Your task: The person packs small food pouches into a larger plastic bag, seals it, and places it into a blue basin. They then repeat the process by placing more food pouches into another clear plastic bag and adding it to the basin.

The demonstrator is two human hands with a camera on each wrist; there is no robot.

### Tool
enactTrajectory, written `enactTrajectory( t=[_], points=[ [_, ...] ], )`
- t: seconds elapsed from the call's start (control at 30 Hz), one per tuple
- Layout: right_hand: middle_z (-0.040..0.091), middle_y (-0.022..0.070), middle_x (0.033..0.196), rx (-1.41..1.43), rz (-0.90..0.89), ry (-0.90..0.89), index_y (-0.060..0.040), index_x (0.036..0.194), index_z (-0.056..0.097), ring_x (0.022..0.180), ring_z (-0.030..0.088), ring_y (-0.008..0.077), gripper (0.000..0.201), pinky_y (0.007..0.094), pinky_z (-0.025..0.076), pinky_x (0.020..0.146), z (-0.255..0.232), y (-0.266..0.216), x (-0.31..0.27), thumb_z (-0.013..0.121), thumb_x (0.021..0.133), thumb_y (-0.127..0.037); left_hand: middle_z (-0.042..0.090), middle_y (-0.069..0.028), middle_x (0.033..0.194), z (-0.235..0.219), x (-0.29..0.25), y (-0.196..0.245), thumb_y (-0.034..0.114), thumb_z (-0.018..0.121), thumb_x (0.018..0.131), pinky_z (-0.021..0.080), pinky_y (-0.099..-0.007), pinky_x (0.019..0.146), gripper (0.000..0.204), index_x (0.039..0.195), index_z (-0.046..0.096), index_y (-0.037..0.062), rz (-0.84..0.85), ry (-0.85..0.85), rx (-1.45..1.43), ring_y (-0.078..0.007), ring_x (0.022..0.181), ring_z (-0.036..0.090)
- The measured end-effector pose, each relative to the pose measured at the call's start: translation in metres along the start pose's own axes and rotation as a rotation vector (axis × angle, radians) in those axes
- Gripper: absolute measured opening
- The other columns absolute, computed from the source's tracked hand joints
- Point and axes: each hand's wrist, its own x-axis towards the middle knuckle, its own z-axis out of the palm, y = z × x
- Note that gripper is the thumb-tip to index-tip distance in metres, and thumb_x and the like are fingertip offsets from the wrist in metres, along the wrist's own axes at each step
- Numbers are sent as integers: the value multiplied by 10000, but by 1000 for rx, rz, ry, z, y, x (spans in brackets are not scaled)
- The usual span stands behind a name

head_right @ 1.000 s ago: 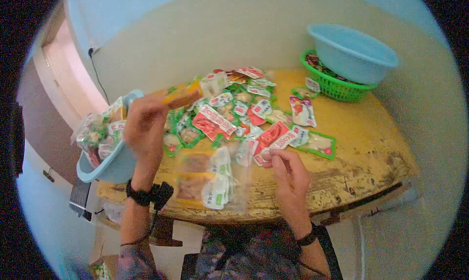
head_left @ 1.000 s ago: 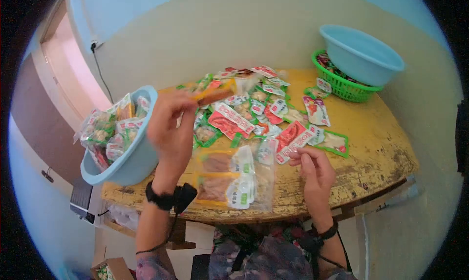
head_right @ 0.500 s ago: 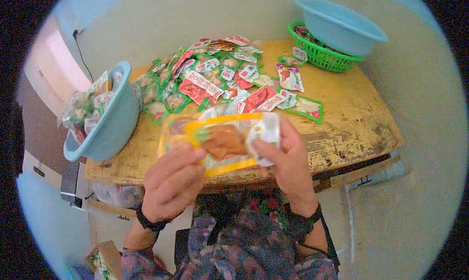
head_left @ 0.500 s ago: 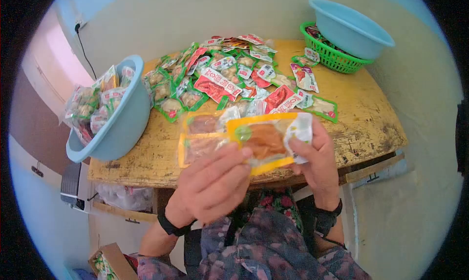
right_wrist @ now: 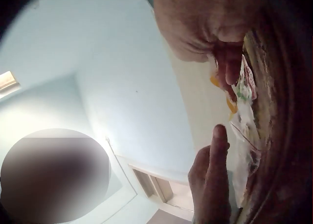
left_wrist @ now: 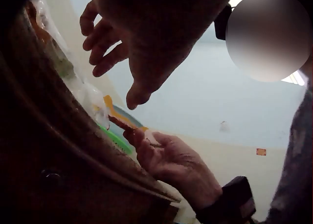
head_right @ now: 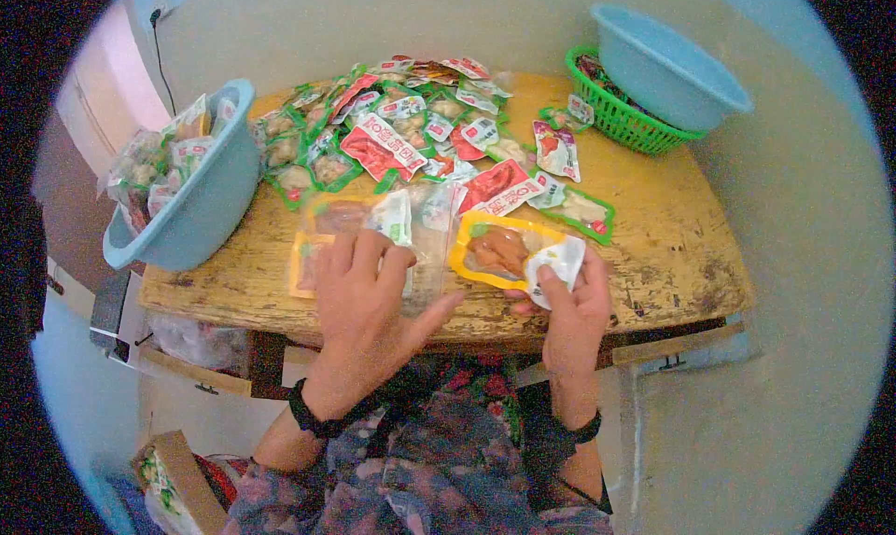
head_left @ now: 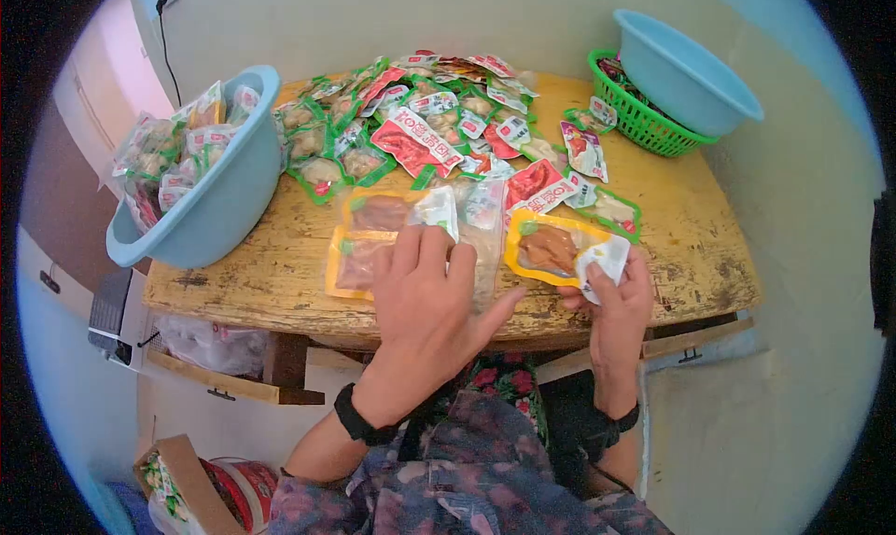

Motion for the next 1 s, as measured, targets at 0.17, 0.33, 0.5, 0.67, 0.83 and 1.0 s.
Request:
enactTrajectory(
  t=[0.17, 0.33, 0.5, 0.67, 0.83, 1.0],
  points=[
    [701, 146, 1106, -27, -18, -90, 21, 1380, 462, 758, 744, 229, 419, 293, 627, 576, 13, 2, 6, 606, 989, -30, 548, -131, 936, 14, 6, -2, 224, 820, 782, 456, -466, 813, 282, 895, 631, 48, -6, -22, 44, -349, 942, 541],
    [701, 146, 1112, -17, -34, -125, 25, 1375, 467, 793, 747, 227, 408, 294, 632, 597, 18, 3, 14, 598, 993, -30, 563, -121, 906, 21, 5, -12, 54, 758, 777, 466, -453, 788, 154, 874, 639, 55, -16, 60, -49, -343, 930, 558],
    [701, 132, 1161, 41, 15, -212, 23, 1369, 481, 896, 739, 198, 391, 294, 645, 630, 32, 3, 23, 595, 999, -28, 576, -118, 907, 6, 11, -10, 27, 758, 769, 466, -464, 793, 164, 885, 647, 60, -5, 152, -69, -342, 925, 567],
    [709, 124, 1163, 45, 99, -334, 21, 1354, 498, 890, 738, 182, 375, 289, 644, 639, 51, 5, 33, 602, 998, -30, 545, -103, 902, 9, 15, -14, 81, 723, 756, 419, -451, 738, 148, 859, 620, 53, 74, 287, -31, -320, 899, 545],
    [711, 121, 1135, 11, 102, -418, 24, 1318, 522, 917, 734, 183, 340, 301, 659, 648, 68, 8, 41, 602, 990, -17, 543, -104, 898, 14, 19, -14, 83, 694, 759, 421, -442, 761, 152, 884, 615, 45, 53, 316, -67, -311, 915, 555],
    [722, 105, 1072, -240, 139, -392, 17, 1277, 552, 866, 739, 169, 316, 260, 577, 518, 65, -9, 40, 611, 968, -15, 588, -125, 928, 9, 22, -24, 70, 708, 794, 440, -457, 776, 165, 927, 612, 48, -38, 313, -122, -336, 915, 573]
  ],
)
